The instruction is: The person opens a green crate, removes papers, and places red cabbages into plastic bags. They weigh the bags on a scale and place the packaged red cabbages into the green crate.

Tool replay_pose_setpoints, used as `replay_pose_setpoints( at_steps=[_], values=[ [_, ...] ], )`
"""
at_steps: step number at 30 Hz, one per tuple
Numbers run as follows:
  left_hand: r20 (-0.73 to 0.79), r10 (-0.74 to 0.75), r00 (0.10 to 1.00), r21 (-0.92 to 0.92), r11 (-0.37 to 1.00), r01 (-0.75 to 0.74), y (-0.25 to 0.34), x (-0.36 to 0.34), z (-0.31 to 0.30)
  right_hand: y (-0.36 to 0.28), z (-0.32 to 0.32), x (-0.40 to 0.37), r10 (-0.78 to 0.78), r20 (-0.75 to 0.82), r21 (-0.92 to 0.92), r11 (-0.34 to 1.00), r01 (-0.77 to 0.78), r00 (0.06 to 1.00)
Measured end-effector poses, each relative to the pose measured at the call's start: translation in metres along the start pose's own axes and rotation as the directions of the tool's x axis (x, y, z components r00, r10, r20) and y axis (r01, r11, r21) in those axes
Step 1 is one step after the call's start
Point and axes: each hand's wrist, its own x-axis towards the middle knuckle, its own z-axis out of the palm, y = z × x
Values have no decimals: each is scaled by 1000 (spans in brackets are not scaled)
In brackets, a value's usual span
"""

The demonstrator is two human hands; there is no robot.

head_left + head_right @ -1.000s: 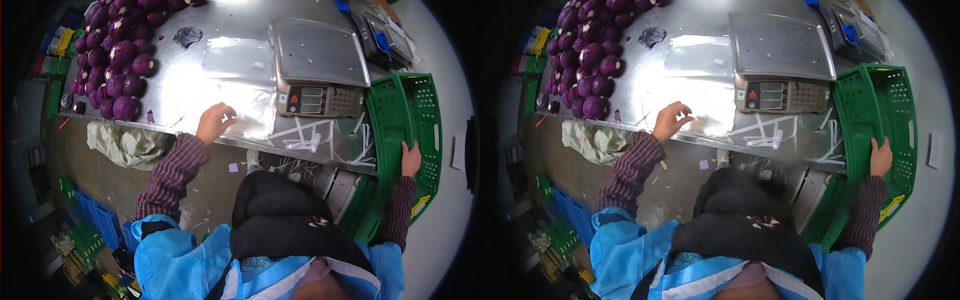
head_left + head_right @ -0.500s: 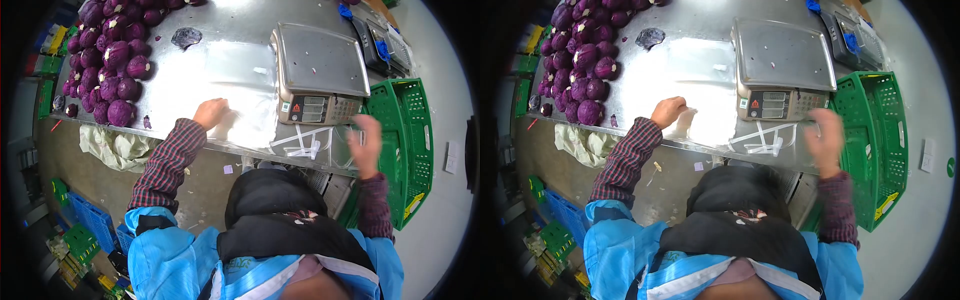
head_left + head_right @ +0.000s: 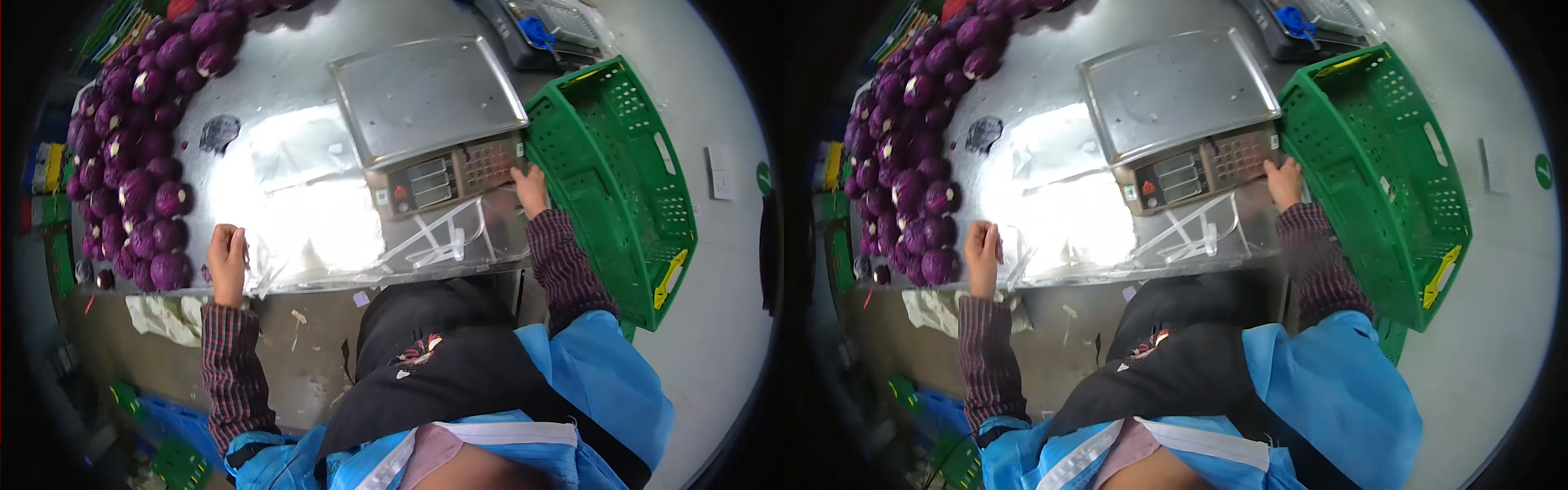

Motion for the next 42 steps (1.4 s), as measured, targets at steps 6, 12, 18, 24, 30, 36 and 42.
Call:
replay_pose_setpoints(
  at_steps=[6,12,18,24,30,36,42],
  values=[
    [-102,-26,994,-69,997,19,19,-10,22,-4,10,-4,140,170,379,905,-195,976],
    [136,-117,984,-164,977,138,50,-8,40,-59,5,-40,-427,-2,-147,894,422,904],
    [368,-48,929,-385,901,199,71,1,52,-301,-12,-151,-935,353,327,82,942,-41],
    [570,221,791,-515,847,134,58,18,-49,-349,86,-129,-773,586,612,618,493,242],
    [172,309,935,-472,859,-197,-15,61,-147,-424,237,-180,-493,815,538,839,-83,303],
    [-593,83,801,-1,995,-103,-87,139,-271,-560,403,-212,-634,599,670,731,127,489],
    [-775,-66,628,-93,996,-9,-174,245,-311,-651,540,-218,-675,470,683,686,250,569]
  ],
)
